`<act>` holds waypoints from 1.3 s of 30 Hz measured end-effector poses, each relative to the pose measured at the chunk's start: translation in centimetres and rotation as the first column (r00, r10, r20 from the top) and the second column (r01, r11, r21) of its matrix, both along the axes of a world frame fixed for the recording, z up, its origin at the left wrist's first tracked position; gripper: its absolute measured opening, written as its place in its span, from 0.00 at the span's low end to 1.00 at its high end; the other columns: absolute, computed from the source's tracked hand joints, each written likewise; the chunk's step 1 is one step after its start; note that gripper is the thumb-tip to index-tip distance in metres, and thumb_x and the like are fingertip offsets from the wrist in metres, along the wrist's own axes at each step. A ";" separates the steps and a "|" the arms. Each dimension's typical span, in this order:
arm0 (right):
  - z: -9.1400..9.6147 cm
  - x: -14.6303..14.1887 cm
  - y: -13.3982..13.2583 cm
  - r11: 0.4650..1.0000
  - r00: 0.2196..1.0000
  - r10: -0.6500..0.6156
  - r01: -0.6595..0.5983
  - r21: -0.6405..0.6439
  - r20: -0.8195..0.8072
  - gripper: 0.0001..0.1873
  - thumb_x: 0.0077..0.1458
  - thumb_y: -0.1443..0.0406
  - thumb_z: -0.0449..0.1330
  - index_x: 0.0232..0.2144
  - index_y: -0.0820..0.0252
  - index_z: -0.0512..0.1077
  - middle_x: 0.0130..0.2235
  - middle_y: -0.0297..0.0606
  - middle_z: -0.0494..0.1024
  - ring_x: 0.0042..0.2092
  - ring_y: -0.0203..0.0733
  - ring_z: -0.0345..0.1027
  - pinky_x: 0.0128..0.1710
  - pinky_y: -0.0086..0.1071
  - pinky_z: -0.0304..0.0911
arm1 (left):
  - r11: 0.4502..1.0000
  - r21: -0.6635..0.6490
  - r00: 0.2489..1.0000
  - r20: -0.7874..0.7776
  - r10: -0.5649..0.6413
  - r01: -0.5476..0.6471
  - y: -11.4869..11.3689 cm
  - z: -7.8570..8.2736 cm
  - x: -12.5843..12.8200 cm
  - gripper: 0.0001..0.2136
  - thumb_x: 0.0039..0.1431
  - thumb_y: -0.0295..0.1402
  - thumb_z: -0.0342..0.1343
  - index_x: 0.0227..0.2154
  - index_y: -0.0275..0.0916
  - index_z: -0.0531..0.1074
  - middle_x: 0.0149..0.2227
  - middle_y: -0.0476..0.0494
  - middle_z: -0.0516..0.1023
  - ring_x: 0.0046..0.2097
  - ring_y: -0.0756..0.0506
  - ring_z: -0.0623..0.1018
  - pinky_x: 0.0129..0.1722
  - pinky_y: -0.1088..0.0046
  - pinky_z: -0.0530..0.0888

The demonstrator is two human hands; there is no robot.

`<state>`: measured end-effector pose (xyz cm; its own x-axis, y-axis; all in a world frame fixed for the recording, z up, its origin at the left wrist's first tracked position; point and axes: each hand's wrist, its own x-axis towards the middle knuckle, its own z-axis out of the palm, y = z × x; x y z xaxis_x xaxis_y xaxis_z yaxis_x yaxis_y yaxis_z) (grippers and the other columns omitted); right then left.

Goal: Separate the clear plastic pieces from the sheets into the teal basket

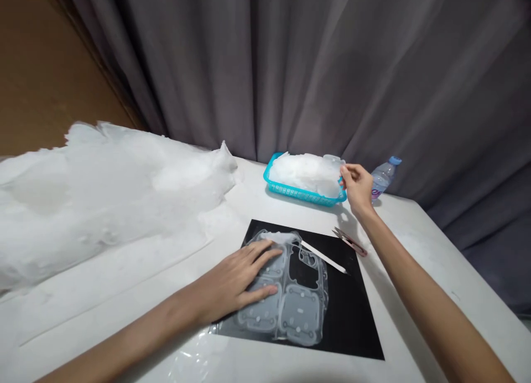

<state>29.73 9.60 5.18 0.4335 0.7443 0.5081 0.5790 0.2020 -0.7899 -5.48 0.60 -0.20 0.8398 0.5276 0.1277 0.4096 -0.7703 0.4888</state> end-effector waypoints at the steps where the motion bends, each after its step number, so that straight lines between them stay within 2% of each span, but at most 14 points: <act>1: 0.4 0.3 1.4 0.999 1.000 -0.021 0.022 -0.023 0.021 0.22 0.63 0.47 0.56 0.37 0.61 0.74 0.29 0.38 0.77 0.28 0.41 0.70 0.29 0.35 0.66 | 1.000 0.005 1.000 0.008 0.015 -0.016 0.1 0.0 -0.1 0.30 0.71 0.51 0.54 0.71 0.50 0.58 0.72 0.38 0.61 0.69 0.32 0.67 0.68 0.52 0.67; 5: 1.7 0.7 2.7 0.989 0.982 -0.129 0.138 -0.056 0.138 0.15 0.60 0.54 0.61 0.33 0.61 0.74 0.40 0.49 0.79 0.40 0.50 0.73 0.48 0.45 0.66 | 0.999 -0.007 0.999 0.016 0.044 -0.044 0.2 0.2 0.0 0.30 0.69 0.54 0.55 0.69 0.50 0.61 0.73 0.38 0.60 0.69 0.30 0.66 0.68 0.48 0.66; 8: 1.7 0.6 -1.0 0.992 0.967 -0.095 0.112 -0.059 0.238 0.13 0.62 0.56 0.61 0.34 0.60 0.74 0.41 0.46 0.79 0.40 0.46 0.71 0.49 0.43 0.64 | 0.999 0.029 0.999 0.024 0.031 -0.032 0.1 0.5 0.0 0.30 0.69 0.54 0.55 0.67 0.47 0.64 0.71 0.36 0.62 0.68 0.29 0.67 0.67 0.45 0.65; 9: 1.4 0.5 -2.9 0.992 0.949 0.036 0.003 -0.125 0.312 0.14 0.62 0.54 0.60 0.33 0.59 0.73 0.37 0.42 0.78 0.37 0.45 0.70 0.45 0.40 0.65 | 0.998 0.050 0.999 0.026 0.020 -0.022 0.1 0.5 0.1 0.30 0.68 0.55 0.55 0.67 0.46 0.64 0.70 0.35 0.63 0.67 0.29 0.67 0.67 0.45 0.66; 11: 0.2 0.3 -7.0 0.923 0.884 0.307 -0.186 -0.338 0.352 0.18 0.60 0.50 0.64 0.34 0.58 0.74 0.36 0.38 0.79 0.36 0.43 0.70 0.38 0.36 0.64 | 0.996 0.090 1.000 0.025 -0.015 0.013 0.0 0.6 0.1 0.31 0.67 0.56 0.55 0.66 0.44 0.65 0.69 0.34 0.65 0.66 0.30 0.68 0.65 0.46 0.67; 13: -1.3 0.1 -10.5 0.800 0.843 0.462 -0.263 -0.539 0.274 0.21 0.55 0.48 0.68 0.38 0.57 0.73 0.37 0.37 0.79 0.34 0.41 0.71 0.35 0.34 0.65 | 0.993 0.110 0.998 0.031 -0.053 0.049 -0.2 0.6 0.3 0.32 0.65 0.58 0.57 0.64 0.43 0.67 0.66 0.33 0.68 0.65 0.30 0.69 0.64 0.47 0.67; 16: -3.2 -0.3 -13.6 0.609 0.827 0.560 -0.374 -0.700 0.044 0.23 0.52 0.49 0.71 0.38 0.58 0.71 0.32 0.33 0.78 0.30 0.39 0.70 0.30 0.31 0.64 | 0.993 0.091 0.996 0.047 -0.073 0.068 -0.6 0.5 0.6 0.33 0.64 0.58 0.58 0.63 0.43 0.68 0.65 0.34 0.70 0.64 0.30 0.69 0.64 0.48 0.67; 19: -3.6 -0.3 -14.8 0.519 0.803 0.592 -0.437 -0.734 -0.060 0.19 0.56 0.50 0.68 0.32 0.60 0.72 0.26 0.31 0.74 0.27 0.37 0.67 0.27 0.29 0.61 | 0.998 0.015 0.998 0.041 -0.057 0.057 -1.0 0.3 0.8 0.32 0.67 0.56 0.55 0.68 0.45 0.64 0.68 0.36 0.68 0.67 0.31 0.68 0.66 0.50 0.65; 22: -2.3 0.3 -15.6 0.514 0.793 0.609 -0.411 -0.753 -0.017 0.18 0.61 0.51 0.65 0.28 0.59 0.72 0.24 0.30 0.72 0.26 0.36 0.65 0.24 0.28 0.58 | 0.998 -0.061 0.999 0.021 -0.025 0.026 -1.0 -0.1 1.2 0.34 0.68 0.56 0.54 0.71 0.48 0.60 0.71 0.38 0.64 0.70 0.31 0.64 0.69 0.49 0.62; 24: -0.9 0.5 -16.3 0.554 0.809 0.588 -0.414 -0.722 -0.013 0.17 0.63 0.51 0.63 0.31 0.58 0.70 0.24 0.30 0.72 0.25 0.36 0.66 0.24 0.29 0.61 | 0.996 -0.090 1.000 0.021 0.000 0.002 -0.8 -0.3 1.5 0.35 0.67 0.57 0.55 0.72 0.49 0.59 0.72 0.39 0.63 0.72 0.30 0.62 0.70 0.49 0.60; 28: 0.6 -1.0 -17.6 0.633 0.782 0.576 -0.611 -0.475 -0.237 0.16 0.65 0.54 0.63 0.31 0.56 0.66 0.32 0.33 0.75 0.27 0.37 0.73 0.29 0.34 0.74 | 0.992 -0.125 0.999 0.039 0.013 -0.008 -0.5 -0.4 2.2 0.36 0.67 0.57 0.56 0.72 0.48 0.60 0.72 0.39 0.63 0.73 0.31 0.60 0.72 0.48 0.57; 32: -0.4 -3.8 -18.2 0.558 0.644 0.619 -0.763 -0.325 -0.449 0.12 0.68 0.54 0.60 0.38 0.55 0.70 0.39 0.36 0.79 0.30 0.39 0.78 0.33 0.38 0.79 | 0.989 -0.144 0.985 0.172 -0.010 0.035 -0.6 0.3 2.0 0.29 0.68 0.52 0.58 0.66 0.45 0.68 0.71 0.38 0.64 0.71 0.33 0.65 0.71 0.52 0.60; 35: -1.4 -5.4 -18.1 0.500 0.634 0.706 -0.762 -0.411 -0.315 0.15 0.71 0.56 0.55 0.52 0.53 0.76 0.44 0.41 0.82 0.42 0.43 0.81 0.45 0.41 0.78 | 0.982 -0.157 0.978 0.197 -0.069 0.101 -0.5 0.6 1.5 0.22 0.70 0.47 0.57 0.63 0.47 0.72 0.68 0.41 0.70 0.69 0.35 0.67 0.72 0.54 0.59; 39: -2.4 -7.1 -17.8 0.590 0.663 0.740 -0.722 -0.362 -0.115 0.11 0.67 0.58 0.62 0.36 0.56 0.81 0.42 0.42 0.82 0.48 0.46 0.77 0.50 0.40 0.74 | 0.974 -0.216 0.988 0.153 -0.032 0.065 -0.1 0.1 1.0 0.25 0.67 0.50 0.60 0.63 0.49 0.72 0.68 0.43 0.71 0.68 0.34 0.69 0.70 0.54 0.60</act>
